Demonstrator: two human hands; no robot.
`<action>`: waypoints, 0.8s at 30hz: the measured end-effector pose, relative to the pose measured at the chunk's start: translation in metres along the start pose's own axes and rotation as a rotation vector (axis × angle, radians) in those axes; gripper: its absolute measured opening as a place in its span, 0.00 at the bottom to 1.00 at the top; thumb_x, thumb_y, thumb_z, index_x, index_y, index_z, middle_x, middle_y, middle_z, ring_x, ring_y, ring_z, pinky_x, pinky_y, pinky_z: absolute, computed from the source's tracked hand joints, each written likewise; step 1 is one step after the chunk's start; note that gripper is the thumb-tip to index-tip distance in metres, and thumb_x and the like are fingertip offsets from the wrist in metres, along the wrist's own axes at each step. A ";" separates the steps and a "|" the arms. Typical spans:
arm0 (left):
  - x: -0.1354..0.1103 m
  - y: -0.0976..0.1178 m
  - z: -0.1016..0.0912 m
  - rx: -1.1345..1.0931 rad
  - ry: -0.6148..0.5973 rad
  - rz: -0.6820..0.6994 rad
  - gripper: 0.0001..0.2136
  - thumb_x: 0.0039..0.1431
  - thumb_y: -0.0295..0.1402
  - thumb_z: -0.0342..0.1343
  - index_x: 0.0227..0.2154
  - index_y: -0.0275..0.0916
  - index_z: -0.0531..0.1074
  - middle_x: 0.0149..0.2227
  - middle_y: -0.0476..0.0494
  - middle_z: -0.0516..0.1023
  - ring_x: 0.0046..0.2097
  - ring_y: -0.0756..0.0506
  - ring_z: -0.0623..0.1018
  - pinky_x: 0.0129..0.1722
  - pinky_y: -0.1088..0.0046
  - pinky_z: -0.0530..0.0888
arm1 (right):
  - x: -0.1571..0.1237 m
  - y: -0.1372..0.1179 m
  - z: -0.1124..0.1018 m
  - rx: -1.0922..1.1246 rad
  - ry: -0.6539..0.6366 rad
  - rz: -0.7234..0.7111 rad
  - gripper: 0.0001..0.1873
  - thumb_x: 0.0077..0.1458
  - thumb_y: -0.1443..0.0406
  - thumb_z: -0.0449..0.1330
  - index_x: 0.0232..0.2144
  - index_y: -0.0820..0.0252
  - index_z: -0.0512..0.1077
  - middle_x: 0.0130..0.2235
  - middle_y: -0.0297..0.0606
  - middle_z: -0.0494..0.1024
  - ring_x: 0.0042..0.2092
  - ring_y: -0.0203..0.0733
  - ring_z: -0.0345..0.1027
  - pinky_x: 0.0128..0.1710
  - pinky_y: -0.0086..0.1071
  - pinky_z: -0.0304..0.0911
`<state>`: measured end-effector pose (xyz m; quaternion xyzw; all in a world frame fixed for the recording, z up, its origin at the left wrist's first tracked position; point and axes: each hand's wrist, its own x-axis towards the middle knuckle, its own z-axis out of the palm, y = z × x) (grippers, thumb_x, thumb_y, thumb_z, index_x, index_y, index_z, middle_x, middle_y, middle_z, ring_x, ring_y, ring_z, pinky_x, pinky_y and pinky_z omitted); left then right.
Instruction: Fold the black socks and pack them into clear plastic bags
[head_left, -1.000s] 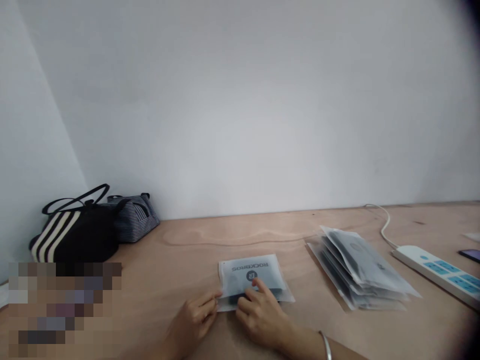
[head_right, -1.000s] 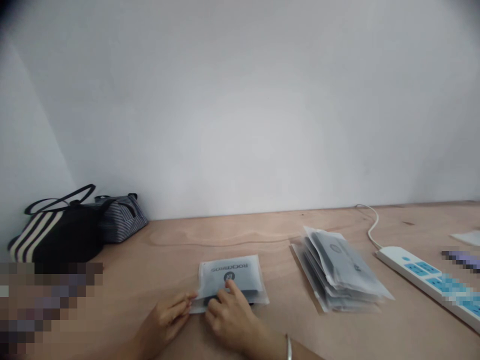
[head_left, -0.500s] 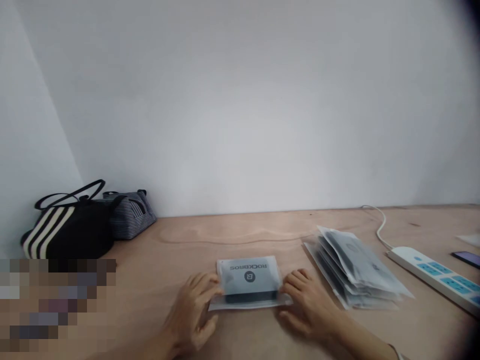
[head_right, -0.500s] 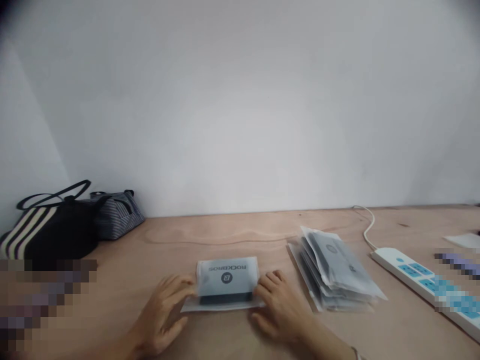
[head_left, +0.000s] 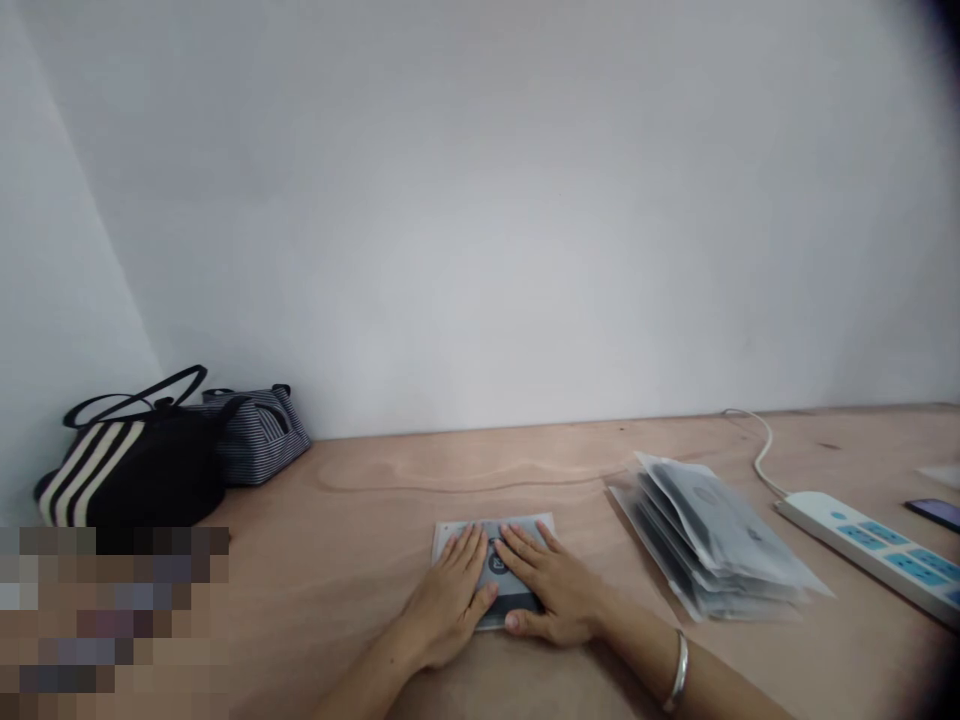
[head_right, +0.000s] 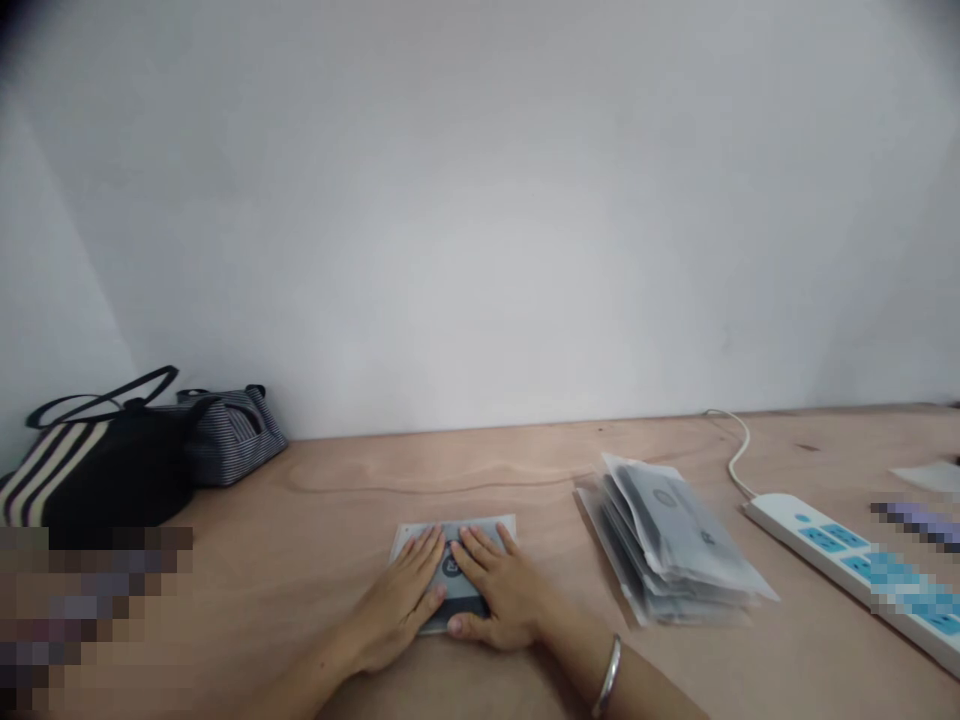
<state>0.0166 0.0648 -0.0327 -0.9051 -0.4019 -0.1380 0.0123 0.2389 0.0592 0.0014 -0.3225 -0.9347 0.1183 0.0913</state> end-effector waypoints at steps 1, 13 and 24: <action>0.000 -0.001 0.001 -0.016 -0.011 -0.001 0.26 0.63 0.42 0.36 0.59 0.33 0.44 0.60 0.35 0.49 0.61 0.41 0.50 0.57 0.59 0.55 | 0.000 0.001 0.001 0.010 -0.008 -0.004 0.43 0.52 0.44 0.45 0.60 0.60 0.35 0.62 0.48 0.38 0.62 0.48 0.29 0.57 0.51 0.26; -0.018 0.006 -0.015 -0.064 0.100 0.139 0.35 0.53 0.39 0.52 0.60 0.40 0.42 0.61 0.40 0.50 0.60 0.38 0.54 0.56 0.56 0.58 | -0.001 0.000 0.003 0.089 -0.042 0.047 0.50 0.45 0.44 0.54 0.61 0.59 0.36 0.62 0.51 0.38 0.61 0.54 0.31 0.56 0.54 0.29; -0.024 0.002 -0.009 0.064 0.392 -0.050 0.23 0.58 0.27 0.43 0.57 0.42 0.53 0.56 0.42 0.63 0.58 0.42 0.60 0.54 0.57 0.61 | 0.002 -0.018 0.028 -0.281 0.238 0.215 0.45 0.45 0.80 0.47 0.59 0.41 0.37 0.60 0.43 0.51 0.57 0.56 0.49 0.49 0.51 0.56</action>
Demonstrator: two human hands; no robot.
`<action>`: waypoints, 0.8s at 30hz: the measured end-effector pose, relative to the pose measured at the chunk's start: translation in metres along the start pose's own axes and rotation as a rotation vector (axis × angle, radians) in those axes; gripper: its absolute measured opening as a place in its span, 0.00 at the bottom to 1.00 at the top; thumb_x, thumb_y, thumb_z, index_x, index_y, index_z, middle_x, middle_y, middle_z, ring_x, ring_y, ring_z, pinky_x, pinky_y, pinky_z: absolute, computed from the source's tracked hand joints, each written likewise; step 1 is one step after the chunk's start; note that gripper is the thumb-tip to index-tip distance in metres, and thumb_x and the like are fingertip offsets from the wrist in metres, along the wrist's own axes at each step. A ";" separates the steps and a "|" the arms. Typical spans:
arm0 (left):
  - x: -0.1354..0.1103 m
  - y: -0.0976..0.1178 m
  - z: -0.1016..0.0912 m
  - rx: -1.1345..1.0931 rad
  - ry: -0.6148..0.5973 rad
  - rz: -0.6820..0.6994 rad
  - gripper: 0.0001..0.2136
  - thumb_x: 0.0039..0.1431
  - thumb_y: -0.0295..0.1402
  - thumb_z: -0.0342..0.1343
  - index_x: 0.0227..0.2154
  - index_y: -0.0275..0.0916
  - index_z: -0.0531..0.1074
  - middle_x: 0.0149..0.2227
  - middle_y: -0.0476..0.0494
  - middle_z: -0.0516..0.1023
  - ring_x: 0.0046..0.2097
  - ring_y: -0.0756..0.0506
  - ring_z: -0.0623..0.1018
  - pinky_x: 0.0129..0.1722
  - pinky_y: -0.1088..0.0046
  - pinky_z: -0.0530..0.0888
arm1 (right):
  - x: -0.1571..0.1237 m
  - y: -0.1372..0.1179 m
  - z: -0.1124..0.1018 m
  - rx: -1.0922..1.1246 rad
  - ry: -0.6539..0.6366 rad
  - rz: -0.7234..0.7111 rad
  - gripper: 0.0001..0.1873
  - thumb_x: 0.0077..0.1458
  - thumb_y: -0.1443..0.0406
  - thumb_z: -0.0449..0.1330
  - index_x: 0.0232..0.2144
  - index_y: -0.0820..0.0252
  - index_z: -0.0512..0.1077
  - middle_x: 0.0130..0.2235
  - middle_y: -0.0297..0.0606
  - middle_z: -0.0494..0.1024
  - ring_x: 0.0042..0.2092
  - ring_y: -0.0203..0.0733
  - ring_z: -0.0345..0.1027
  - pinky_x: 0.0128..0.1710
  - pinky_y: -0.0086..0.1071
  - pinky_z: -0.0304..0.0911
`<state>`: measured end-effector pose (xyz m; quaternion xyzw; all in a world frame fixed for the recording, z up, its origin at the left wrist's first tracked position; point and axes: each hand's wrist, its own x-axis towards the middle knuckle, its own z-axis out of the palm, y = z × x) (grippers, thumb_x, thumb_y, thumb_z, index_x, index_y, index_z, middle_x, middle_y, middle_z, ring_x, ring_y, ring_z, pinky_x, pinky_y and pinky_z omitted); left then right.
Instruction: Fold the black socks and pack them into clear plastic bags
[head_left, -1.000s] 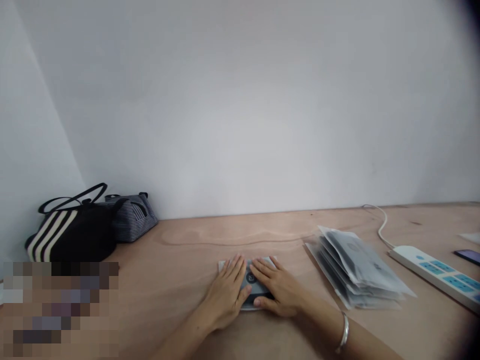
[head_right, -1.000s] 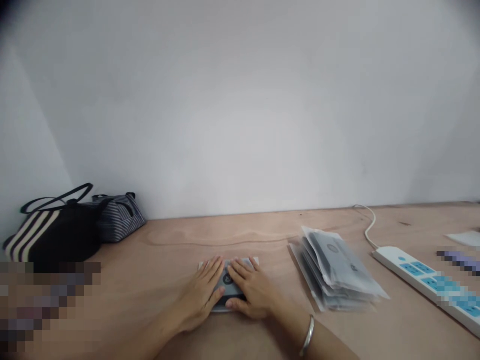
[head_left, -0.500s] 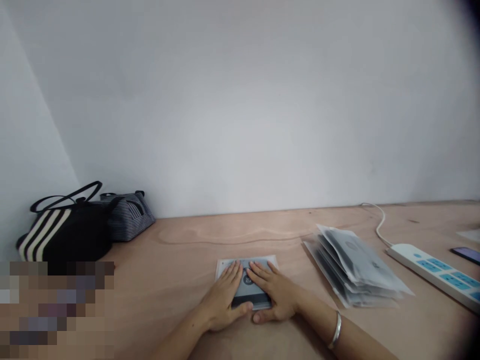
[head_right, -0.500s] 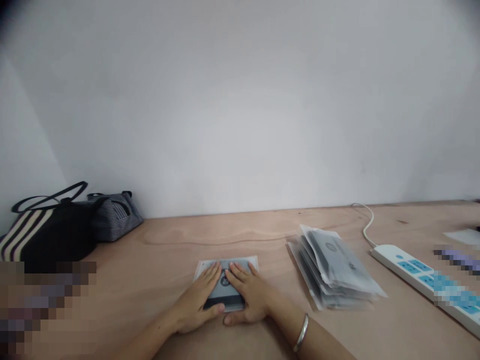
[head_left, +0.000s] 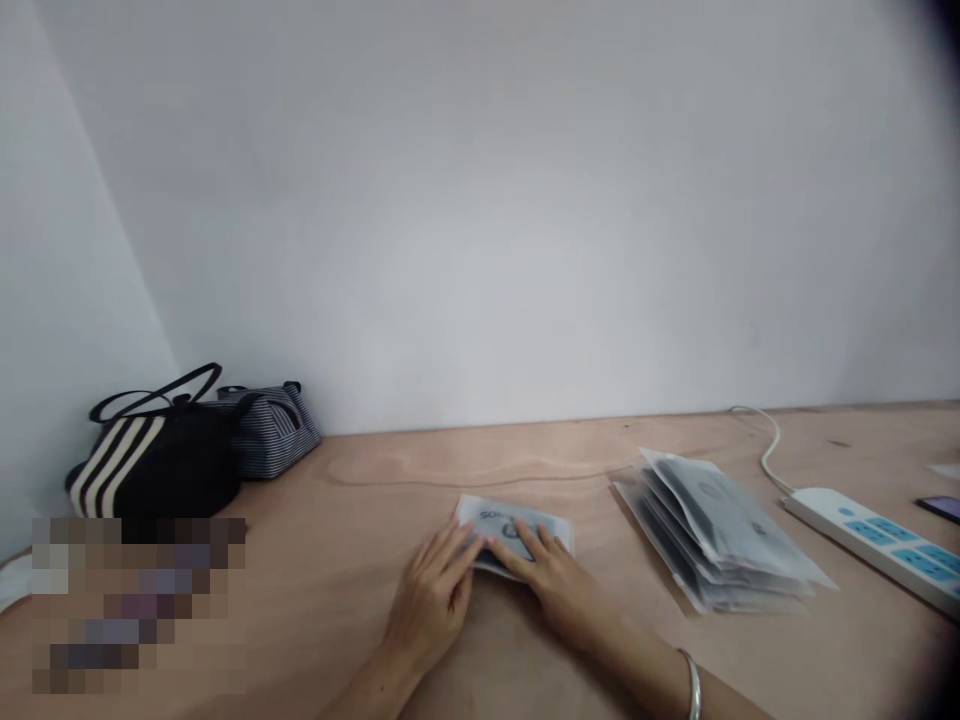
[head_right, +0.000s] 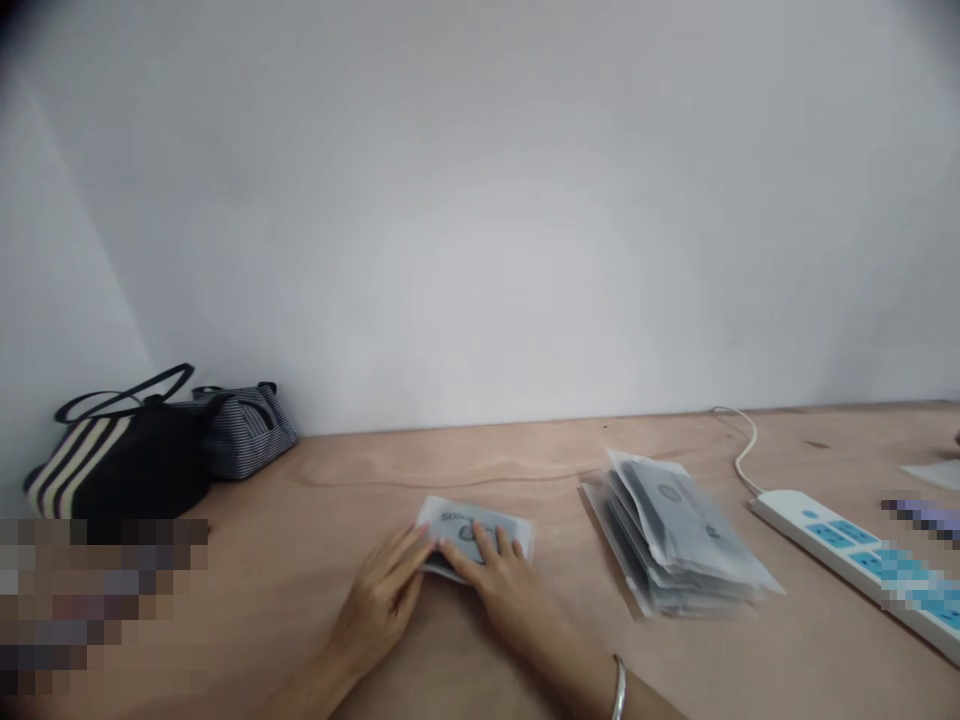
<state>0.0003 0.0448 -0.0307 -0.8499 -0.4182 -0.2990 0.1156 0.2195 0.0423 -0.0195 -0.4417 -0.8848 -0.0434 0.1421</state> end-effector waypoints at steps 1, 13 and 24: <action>-0.001 -0.001 0.001 0.015 0.032 -0.083 0.25 0.57 0.28 0.44 0.58 0.40 0.50 0.57 0.40 0.60 0.58 0.41 0.58 0.54 0.56 0.61 | 0.001 0.000 -0.001 -0.056 0.059 0.031 0.43 0.47 0.80 0.46 0.59 0.40 0.39 0.60 0.44 0.52 0.56 0.58 0.51 0.47 0.51 0.58; -0.006 -0.001 0.007 0.075 -0.364 -0.370 0.23 0.59 0.42 0.40 0.54 0.37 0.60 0.57 0.37 0.59 0.59 0.39 0.56 0.56 0.60 0.54 | -0.022 0.081 -0.102 -0.568 0.449 0.890 0.27 0.56 0.70 0.44 0.57 0.48 0.53 0.56 0.52 0.56 0.54 0.67 0.50 0.41 0.58 0.54; -0.001 0.009 -0.007 0.137 -0.391 -0.397 0.25 0.59 0.45 0.38 0.54 0.37 0.59 0.58 0.38 0.58 0.59 0.40 0.55 0.57 0.57 0.50 | -0.007 0.066 -0.050 -0.195 0.243 0.559 0.24 0.58 0.59 0.42 0.54 0.63 0.57 0.59 0.54 0.50 0.61 0.62 0.32 0.51 0.64 0.29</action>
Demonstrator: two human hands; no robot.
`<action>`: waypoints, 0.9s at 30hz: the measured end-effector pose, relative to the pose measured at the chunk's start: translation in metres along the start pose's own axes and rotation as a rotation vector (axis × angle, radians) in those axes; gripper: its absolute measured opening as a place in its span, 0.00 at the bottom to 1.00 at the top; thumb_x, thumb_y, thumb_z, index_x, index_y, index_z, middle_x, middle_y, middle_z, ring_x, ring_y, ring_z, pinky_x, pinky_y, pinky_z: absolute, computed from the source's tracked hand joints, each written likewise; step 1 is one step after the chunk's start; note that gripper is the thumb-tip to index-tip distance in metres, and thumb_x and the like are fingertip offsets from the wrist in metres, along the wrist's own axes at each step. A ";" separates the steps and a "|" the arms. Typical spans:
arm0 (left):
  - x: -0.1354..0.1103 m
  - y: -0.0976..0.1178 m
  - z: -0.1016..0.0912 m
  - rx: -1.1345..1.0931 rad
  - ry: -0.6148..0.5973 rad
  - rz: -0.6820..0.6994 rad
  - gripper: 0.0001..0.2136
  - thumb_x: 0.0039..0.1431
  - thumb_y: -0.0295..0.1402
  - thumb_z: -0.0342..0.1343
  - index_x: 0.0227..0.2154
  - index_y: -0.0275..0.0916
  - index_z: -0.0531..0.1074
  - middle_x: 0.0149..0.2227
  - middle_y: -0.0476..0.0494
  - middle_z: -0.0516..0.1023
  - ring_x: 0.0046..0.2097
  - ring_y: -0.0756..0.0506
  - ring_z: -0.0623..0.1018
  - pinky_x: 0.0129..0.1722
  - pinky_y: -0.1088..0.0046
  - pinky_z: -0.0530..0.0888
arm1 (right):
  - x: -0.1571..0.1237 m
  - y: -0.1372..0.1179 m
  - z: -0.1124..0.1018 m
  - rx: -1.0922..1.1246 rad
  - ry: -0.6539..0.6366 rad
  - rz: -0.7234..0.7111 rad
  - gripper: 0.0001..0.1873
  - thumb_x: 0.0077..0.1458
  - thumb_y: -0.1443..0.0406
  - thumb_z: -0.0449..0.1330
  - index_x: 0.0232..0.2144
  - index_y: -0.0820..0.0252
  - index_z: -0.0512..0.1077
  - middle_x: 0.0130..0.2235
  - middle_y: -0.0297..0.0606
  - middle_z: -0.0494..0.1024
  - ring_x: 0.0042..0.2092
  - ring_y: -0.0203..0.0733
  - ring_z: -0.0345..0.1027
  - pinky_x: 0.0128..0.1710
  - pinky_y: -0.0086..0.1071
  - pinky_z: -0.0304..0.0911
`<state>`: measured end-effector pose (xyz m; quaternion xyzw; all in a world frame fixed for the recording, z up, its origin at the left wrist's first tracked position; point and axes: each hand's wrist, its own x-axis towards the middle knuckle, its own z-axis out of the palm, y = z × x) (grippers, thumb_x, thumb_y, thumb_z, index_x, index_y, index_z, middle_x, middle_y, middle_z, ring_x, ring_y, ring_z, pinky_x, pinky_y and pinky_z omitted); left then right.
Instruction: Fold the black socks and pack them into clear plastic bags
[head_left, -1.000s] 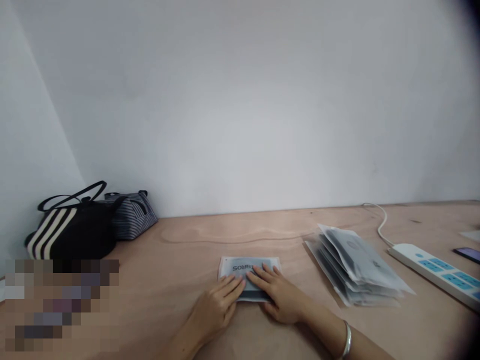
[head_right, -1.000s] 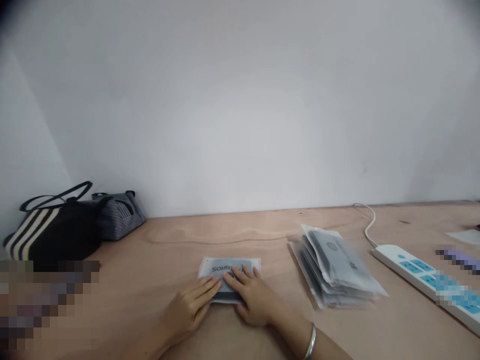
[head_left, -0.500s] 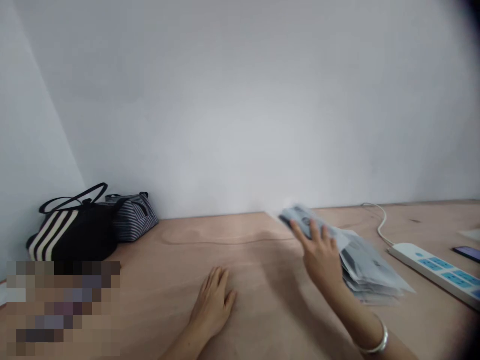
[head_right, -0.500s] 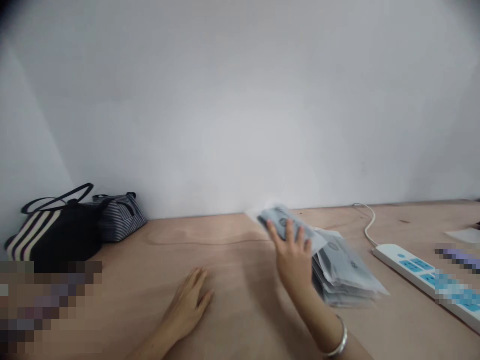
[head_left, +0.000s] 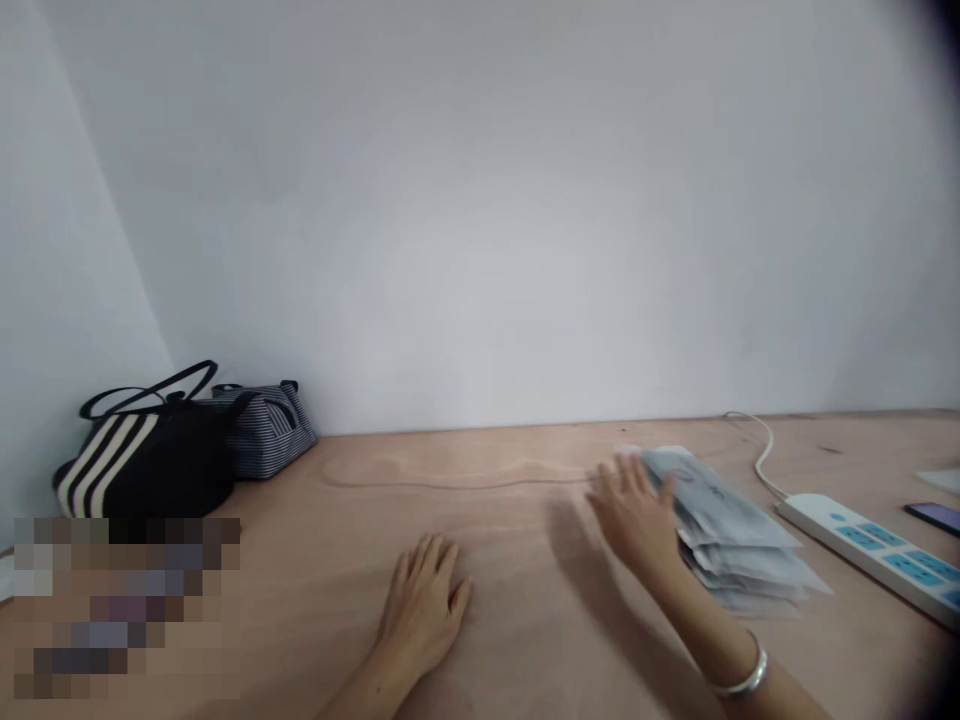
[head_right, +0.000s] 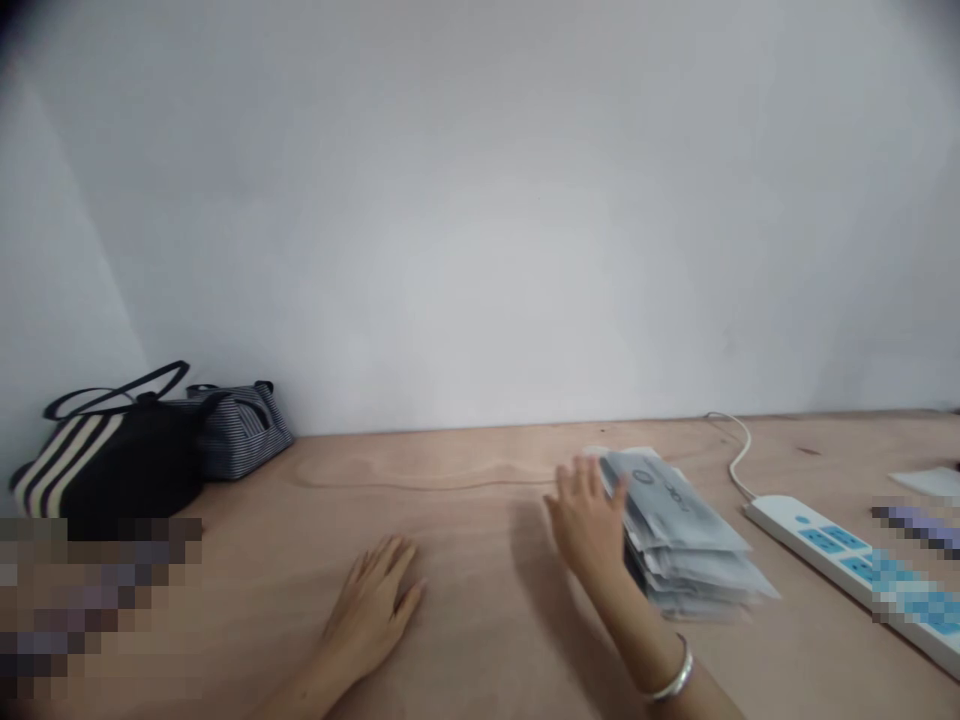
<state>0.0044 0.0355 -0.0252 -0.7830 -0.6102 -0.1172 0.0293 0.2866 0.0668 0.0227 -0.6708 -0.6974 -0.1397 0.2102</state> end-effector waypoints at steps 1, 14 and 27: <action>-0.001 0.001 -0.002 0.009 0.006 -0.020 0.26 0.59 0.46 0.38 0.55 0.36 0.58 0.58 0.38 0.57 0.60 0.39 0.54 0.57 0.56 0.49 | -0.005 -0.012 0.003 0.070 -0.065 -0.109 0.24 0.58 0.57 0.43 0.54 0.61 0.58 0.59 0.51 0.52 0.61 0.58 0.36 0.54 0.60 0.30; -0.008 0.002 -0.009 -0.044 -0.180 -0.001 0.31 0.56 0.55 0.31 0.59 0.45 0.47 0.62 0.40 0.46 0.62 0.39 0.46 0.56 0.50 0.45 | -0.040 -0.053 0.028 0.348 -0.585 -0.393 0.37 0.52 0.42 0.38 0.60 0.50 0.43 0.62 0.43 0.40 0.62 0.53 0.30 0.55 0.57 0.25; -0.006 -0.003 -0.004 -0.044 -0.169 0.031 0.30 0.58 0.54 0.33 0.59 0.42 0.49 0.61 0.40 0.47 0.61 0.40 0.47 0.58 0.58 0.48 | -0.040 -0.055 0.025 0.343 -0.594 -0.386 0.37 0.52 0.42 0.38 0.59 0.51 0.44 0.62 0.43 0.41 0.62 0.52 0.31 0.55 0.56 0.26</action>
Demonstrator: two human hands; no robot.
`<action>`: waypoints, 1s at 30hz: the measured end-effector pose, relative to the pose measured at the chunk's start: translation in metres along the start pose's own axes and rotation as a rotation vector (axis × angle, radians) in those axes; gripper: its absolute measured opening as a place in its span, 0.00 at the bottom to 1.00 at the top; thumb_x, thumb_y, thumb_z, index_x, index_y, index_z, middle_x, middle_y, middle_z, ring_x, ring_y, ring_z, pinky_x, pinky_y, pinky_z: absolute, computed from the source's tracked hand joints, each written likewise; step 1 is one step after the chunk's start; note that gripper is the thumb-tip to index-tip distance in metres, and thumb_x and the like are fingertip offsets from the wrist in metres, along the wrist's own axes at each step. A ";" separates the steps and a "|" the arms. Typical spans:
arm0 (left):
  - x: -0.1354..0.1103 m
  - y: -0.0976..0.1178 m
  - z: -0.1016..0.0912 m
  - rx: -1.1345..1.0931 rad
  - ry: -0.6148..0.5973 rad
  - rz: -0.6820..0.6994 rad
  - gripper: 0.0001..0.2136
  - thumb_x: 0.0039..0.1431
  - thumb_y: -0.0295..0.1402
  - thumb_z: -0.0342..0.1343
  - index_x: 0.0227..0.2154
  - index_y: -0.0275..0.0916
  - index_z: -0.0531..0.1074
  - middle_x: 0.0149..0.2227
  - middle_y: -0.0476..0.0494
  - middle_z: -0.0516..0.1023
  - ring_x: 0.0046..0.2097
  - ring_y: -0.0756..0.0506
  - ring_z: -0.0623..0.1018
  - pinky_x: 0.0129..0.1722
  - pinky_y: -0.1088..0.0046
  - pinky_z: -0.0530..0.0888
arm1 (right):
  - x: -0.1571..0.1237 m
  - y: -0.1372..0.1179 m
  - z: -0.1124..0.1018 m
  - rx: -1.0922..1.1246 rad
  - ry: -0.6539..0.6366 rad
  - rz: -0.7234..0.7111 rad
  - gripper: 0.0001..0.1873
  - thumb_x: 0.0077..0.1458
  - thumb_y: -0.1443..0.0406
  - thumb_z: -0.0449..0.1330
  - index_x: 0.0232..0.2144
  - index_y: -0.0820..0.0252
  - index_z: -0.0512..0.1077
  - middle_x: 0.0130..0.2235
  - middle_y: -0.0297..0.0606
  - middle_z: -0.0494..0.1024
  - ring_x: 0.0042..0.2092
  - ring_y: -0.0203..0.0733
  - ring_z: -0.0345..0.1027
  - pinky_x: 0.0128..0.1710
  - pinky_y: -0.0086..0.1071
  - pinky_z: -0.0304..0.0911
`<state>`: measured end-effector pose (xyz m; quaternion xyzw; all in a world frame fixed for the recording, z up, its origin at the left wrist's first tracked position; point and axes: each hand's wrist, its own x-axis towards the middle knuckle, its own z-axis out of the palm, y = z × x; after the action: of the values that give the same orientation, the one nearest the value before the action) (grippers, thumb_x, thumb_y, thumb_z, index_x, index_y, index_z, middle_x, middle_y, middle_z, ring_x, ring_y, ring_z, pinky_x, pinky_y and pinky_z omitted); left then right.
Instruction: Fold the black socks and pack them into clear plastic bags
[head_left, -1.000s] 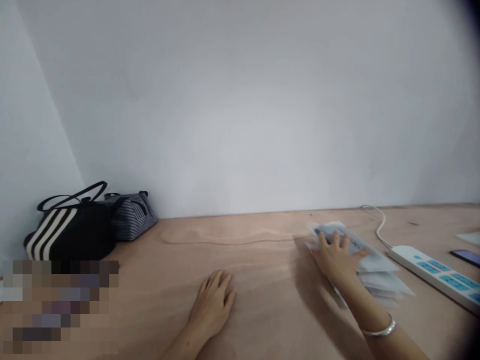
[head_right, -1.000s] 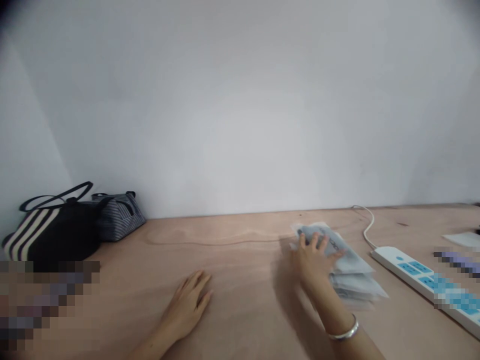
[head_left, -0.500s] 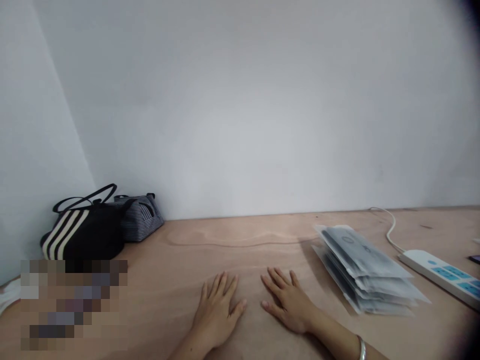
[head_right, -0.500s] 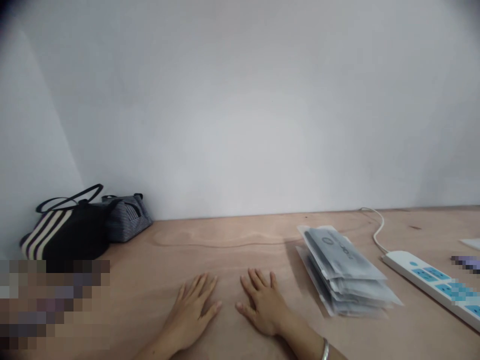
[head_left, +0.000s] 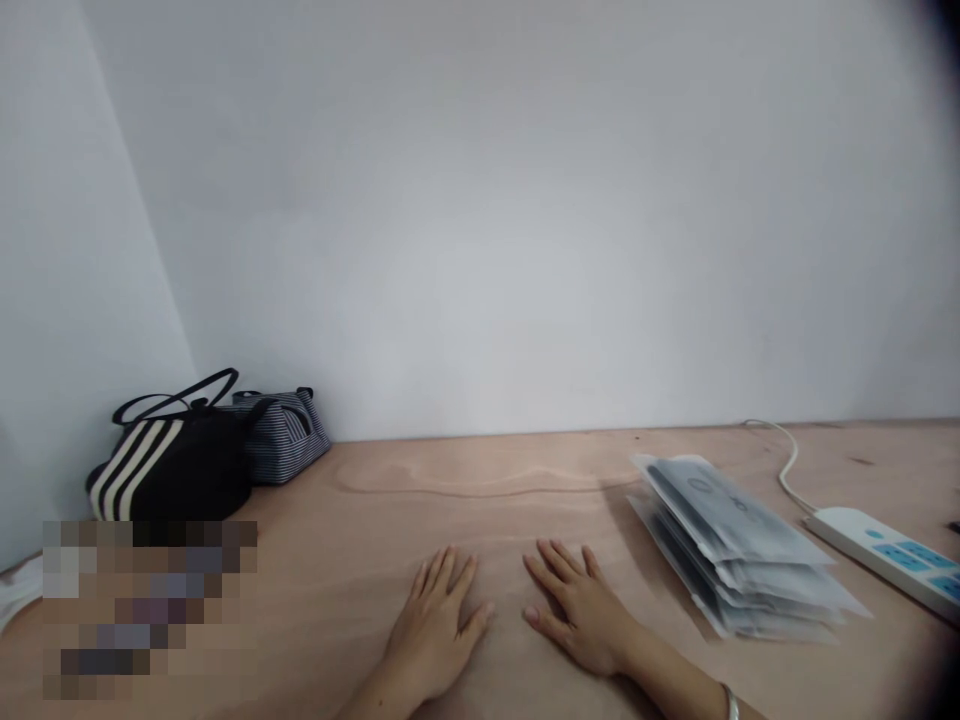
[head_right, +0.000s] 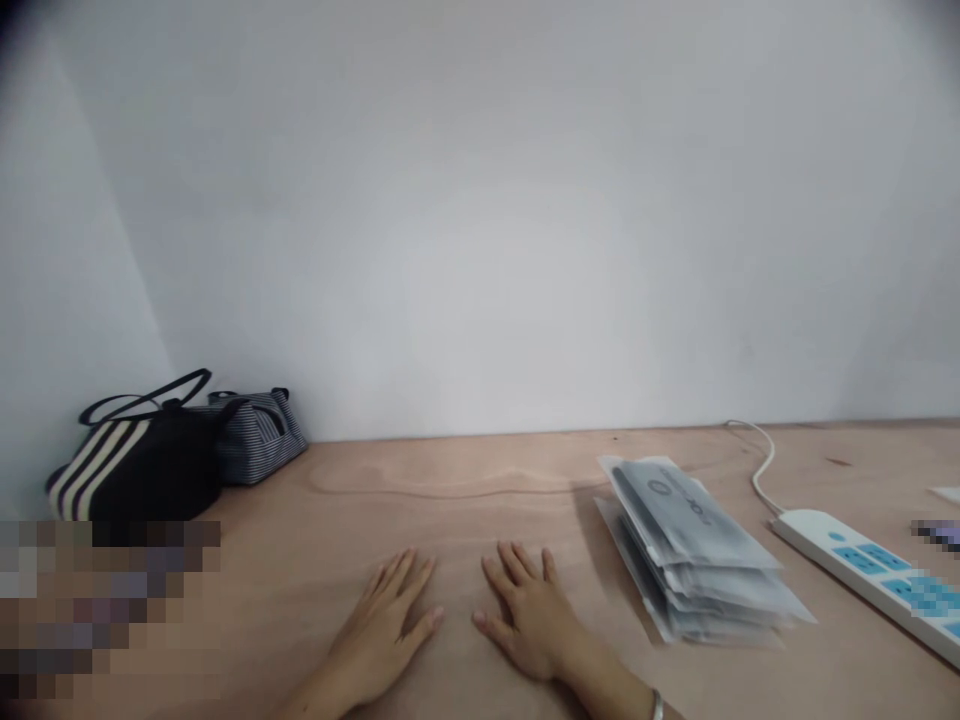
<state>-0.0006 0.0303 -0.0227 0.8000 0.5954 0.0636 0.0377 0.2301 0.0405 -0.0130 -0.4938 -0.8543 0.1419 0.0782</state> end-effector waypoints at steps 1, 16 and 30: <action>0.000 0.000 0.000 0.004 0.005 0.001 0.30 0.58 0.53 0.32 0.59 0.42 0.49 0.61 0.40 0.47 0.61 0.40 0.47 0.58 0.58 0.48 | 0.000 0.000 0.000 -0.001 0.000 0.000 0.37 0.52 0.42 0.38 0.59 0.50 0.45 0.62 0.43 0.41 0.62 0.52 0.31 0.55 0.56 0.26; 0.001 -0.003 0.006 0.010 0.038 0.025 0.26 0.61 0.49 0.31 0.58 0.43 0.50 0.61 0.39 0.49 0.61 0.40 0.48 0.58 0.57 0.49 | 0.002 0.012 -0.028 -0.304 0.288 0.155 0.24 0.57 0.59 0.45 0.56 0.55 0.57 0.59 0.46 0.53 0.60 0.54 0.41 0.55 0.57 0.33; 0.002 -0.002 0.004 0.000 0.025 0.025 0.26 0.60 0.49 0.31 0.58 0.43 0.51 0.61 0.40 0.50 0.61 0.40 0.48 0.58 0.57 0.49 | -0.015 0.084 -0.084 -0.534 0.657 0.750 0.25 0.54 0.73 0.34 0.48 0.75 0.63 0.43 0.66 0.68 0.40 0.63 0.67 0.41 0.61 0.50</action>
<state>-0.0014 0.0328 -0.0271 0.8065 0.5859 0.0738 0.0294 0.3297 0.0805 0.0403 -0.7843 -0.5577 -0.2221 0.1566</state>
